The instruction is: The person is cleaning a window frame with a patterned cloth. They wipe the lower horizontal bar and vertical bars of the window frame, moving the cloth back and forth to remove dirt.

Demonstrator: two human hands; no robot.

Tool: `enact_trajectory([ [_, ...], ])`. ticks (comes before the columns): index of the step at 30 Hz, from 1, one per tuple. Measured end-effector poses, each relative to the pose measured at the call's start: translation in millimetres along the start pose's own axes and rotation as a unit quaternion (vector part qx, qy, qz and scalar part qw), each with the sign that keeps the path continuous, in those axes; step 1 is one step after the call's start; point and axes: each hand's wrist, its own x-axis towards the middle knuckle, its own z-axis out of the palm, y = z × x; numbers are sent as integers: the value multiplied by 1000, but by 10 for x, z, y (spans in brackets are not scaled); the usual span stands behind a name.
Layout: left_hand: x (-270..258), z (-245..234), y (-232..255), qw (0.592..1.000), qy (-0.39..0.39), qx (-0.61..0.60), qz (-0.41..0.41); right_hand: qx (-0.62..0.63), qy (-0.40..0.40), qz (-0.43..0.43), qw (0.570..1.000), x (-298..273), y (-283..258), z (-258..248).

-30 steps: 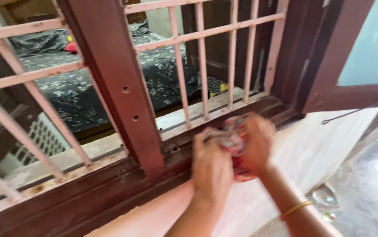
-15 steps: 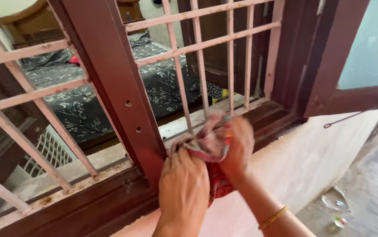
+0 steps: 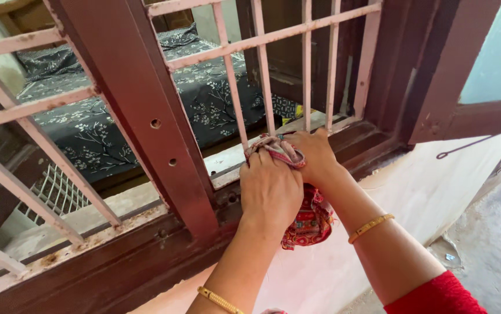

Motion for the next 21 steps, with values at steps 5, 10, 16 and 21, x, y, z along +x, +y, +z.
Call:
enact_trajectory([
  [5, -221, -30, -26, 996, 71, -9, 53, 31, 135, -47, 989, -346, -110, 41],
  [10, -296, -48, -148, 985, 126, -44, 106, -12, 168, -72, 983, -440, -47, 117],
  [16, -172, 23, -96, 993, 92, -53, 60, 28, 175, -100, 979, -224, 116, 147],
  [21, -318, -31, -40, 983, 107, -106, 105, 161, 246, -150, 944, -502, 151, 226],
])
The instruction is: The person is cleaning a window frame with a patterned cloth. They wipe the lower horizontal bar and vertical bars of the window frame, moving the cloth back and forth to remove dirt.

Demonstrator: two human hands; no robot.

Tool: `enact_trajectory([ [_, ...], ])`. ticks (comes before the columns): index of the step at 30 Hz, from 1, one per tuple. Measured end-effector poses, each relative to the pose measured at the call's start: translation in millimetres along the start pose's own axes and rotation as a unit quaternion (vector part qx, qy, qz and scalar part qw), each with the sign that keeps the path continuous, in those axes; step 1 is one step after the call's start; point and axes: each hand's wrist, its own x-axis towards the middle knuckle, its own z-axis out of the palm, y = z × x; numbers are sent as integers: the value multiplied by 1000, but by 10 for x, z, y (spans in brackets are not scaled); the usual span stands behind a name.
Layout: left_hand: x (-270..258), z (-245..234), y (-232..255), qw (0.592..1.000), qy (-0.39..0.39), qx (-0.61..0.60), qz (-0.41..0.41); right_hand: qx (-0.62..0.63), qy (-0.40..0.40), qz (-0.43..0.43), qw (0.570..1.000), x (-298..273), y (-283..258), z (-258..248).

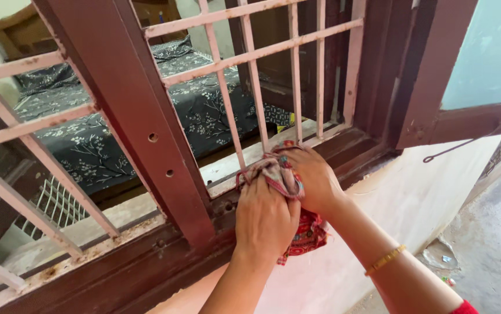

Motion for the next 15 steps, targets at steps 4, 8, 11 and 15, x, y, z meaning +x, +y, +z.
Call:
enact_trajectory([
  [4, -5, 24, 45, 998, -13, -57, 36, -59, 95, 61, 992, -169, 13, -192],
  [8, 177, 200, 95, 997, -36, 15, 61, -26, 75, 60, 995, -35, 192, -354],
  [11, 385, 370, 161, 947, -271, 169, -20, -60, -13, 4, 998, 119, 358, -412],
  [15, 693, 544, 259, 925, -305, 202, -98, -101, -193, 74, 973, 249, 522, -450],
])
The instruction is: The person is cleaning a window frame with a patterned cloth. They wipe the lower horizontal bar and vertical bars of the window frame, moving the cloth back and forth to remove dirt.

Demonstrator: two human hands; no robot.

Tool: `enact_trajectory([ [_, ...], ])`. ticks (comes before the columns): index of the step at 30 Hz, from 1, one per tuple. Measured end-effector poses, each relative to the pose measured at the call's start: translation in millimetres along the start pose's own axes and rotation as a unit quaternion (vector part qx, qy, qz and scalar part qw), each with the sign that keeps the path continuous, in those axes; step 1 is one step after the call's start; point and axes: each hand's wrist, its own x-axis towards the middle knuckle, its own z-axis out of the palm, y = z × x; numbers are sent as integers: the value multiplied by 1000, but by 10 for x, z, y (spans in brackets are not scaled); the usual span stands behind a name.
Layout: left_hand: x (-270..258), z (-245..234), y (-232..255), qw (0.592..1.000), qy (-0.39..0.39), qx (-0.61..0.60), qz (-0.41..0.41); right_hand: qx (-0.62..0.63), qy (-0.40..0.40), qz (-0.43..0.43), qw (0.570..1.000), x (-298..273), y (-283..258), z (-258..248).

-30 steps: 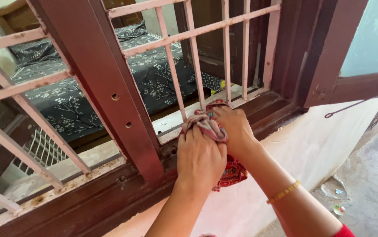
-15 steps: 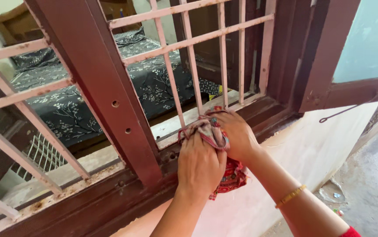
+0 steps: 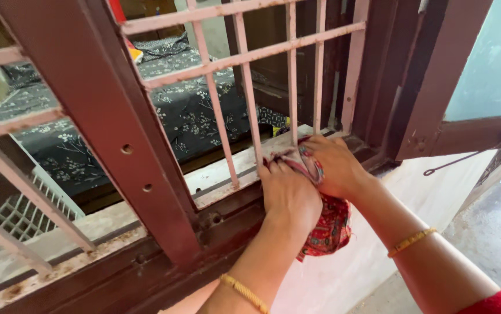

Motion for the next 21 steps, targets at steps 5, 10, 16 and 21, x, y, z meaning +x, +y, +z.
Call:
enact_trajectory([
  [5, 188, -19, 65, 996, -82, -6, -17, 28, 86, -92, 992, 21, 33, 38],
  [10, 69, 139, -4, 999, -30, 30, -10, 25, 232, -17, 972, -172, -118, 210],
  [16, -141, 295, -124, 984, 149, 46, 92, -15, 238, 69, 969, -342, -117, 210],
  [21, -115, 384, -175, 958, 249, -52, 135, 17, 250, 66, 966, -282, 38, 291],
])
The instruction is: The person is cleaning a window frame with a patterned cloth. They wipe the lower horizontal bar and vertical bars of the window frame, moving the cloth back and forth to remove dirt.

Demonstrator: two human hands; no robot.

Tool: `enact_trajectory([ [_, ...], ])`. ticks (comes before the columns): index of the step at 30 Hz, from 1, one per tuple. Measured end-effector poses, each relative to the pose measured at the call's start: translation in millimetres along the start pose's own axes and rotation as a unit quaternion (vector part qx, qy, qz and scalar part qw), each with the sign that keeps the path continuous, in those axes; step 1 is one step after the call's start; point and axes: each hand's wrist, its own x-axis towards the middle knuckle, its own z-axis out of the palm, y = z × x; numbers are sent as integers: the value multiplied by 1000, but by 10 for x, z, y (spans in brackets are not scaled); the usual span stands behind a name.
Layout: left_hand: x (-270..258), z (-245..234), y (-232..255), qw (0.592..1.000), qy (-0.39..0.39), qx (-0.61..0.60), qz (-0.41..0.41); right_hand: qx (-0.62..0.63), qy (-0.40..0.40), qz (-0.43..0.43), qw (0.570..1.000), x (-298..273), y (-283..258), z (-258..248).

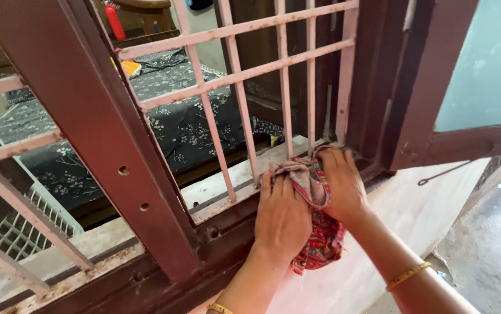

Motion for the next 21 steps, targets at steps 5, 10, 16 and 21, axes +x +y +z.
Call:
enact_trajectory([
  [5, 96, 176, 103, 997, 0, -71, -25, 28, -113, -1, 993, 93, 491, 55],
  [10, 185, 229, 217, 997, 36, -37, -50, -11, -136, -66, 988, 230, 674, 65],
  [16, 278, 50, 239, 985, -149, -11, -86, -147, -171, 35, 974, 238, 326, -48],
  [21, 123, -51, 231, 982, -172, 36, -64, -286, -215, 104, 928, 40, -71, -183],
])
